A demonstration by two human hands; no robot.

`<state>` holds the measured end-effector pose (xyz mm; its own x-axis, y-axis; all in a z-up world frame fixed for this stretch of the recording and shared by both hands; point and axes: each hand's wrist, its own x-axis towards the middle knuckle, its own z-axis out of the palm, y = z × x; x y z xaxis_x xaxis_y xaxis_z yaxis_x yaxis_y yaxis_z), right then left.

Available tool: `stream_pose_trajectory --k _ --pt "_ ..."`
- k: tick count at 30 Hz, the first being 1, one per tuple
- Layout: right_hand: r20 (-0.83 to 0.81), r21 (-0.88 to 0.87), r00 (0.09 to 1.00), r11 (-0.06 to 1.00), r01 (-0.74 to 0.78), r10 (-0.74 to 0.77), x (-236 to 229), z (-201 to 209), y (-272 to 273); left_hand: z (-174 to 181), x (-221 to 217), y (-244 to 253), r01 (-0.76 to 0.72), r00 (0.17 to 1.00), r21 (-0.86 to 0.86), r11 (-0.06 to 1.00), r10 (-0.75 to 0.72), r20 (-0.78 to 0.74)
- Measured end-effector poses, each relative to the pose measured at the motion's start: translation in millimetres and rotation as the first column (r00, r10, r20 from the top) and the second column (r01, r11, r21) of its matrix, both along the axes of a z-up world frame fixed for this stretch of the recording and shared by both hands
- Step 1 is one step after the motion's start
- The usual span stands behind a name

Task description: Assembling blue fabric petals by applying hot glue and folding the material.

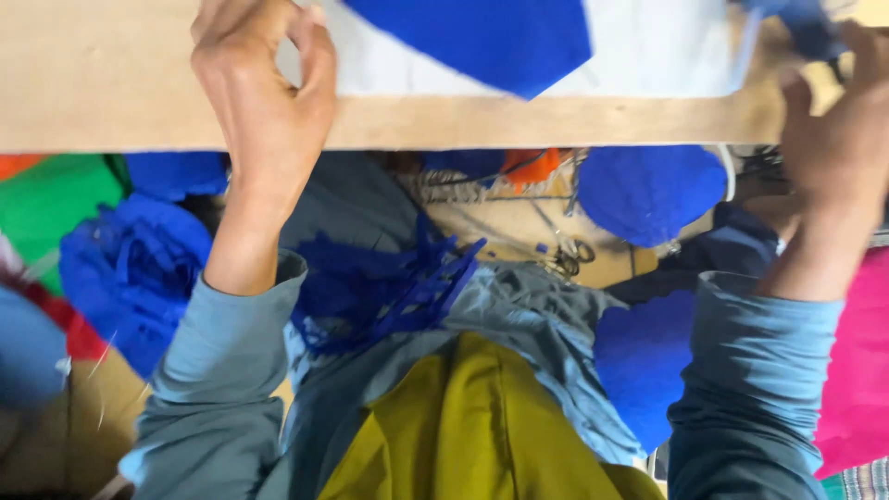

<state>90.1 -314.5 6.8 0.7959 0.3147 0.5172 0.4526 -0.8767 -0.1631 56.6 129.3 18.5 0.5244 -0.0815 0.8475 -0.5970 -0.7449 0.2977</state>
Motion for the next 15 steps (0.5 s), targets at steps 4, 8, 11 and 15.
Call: stream_pose_trajectory --k 4,8,11,15 --pt "0.23 -0.269 0.973 0.96 0.083 -0.02 16.3 5.1 1.8 -1.9 39.1 -18.4 0.09 0.995 0.111 0.99 -0.084 -0.055" --pt "0.224 -0.35 0.968 0.917 0.192 -0.117 34.9 -0.5 4.9 -10.2 67.7 -45.7 -0.004 0.969 0.453 0.892 0.115 -0.218" --pt "0.189 -0.34 0.966 0.911 0.231 -0.175 42.7 0.3 11.4 -25.6 81.2 -56.8 -0.005 0.896 0.561 0.828 0.253 -0.364" --pt "0.115 -0.222 0.981 0.959 0.179 -0.156 55.7 -5.7 9.1 -20.0 84.7 -67.2 0.196 0.848 0.503 0.842 0.112 -0.518"
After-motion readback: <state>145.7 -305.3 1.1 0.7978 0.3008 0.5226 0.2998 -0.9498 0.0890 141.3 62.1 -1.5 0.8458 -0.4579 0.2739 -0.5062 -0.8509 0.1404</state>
